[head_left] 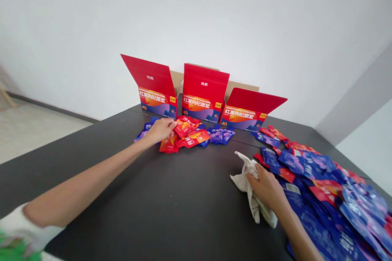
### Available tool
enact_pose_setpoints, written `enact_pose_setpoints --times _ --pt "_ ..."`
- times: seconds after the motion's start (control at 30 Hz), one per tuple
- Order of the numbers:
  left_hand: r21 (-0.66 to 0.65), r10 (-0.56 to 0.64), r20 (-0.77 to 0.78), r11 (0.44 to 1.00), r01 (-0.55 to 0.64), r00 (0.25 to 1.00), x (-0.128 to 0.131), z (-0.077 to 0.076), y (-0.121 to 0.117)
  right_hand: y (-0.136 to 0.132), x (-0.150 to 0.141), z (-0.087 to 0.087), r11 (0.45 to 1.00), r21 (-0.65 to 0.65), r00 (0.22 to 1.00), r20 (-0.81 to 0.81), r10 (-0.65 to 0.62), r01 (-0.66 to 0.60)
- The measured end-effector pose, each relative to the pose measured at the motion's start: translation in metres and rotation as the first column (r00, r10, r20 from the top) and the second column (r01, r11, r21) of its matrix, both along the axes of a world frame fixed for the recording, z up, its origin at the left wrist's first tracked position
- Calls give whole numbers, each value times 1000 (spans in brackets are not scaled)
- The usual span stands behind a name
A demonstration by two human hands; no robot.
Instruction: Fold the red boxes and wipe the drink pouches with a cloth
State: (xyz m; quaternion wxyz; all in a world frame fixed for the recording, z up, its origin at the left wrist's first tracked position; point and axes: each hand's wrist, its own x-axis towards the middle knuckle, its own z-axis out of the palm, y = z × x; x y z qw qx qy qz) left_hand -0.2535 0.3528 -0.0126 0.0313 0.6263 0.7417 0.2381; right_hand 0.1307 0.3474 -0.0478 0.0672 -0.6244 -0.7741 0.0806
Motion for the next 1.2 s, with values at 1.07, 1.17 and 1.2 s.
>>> enact_pose_setpoints --times 1.07,1.17,1.2 --pt "-18 -811 -363 499 866 460 280 -31 104 -46 -31 15 930 -37 930 23 367 -366" --pt "41 -813 -358 477 878 458 262 -15 89 -46 -28 16 925 -42 925 32 378 -377" --pt "52 -808 -343 493 868 480 257 -10 84 -46 -28 16 924 -43 924 35 382 -380"
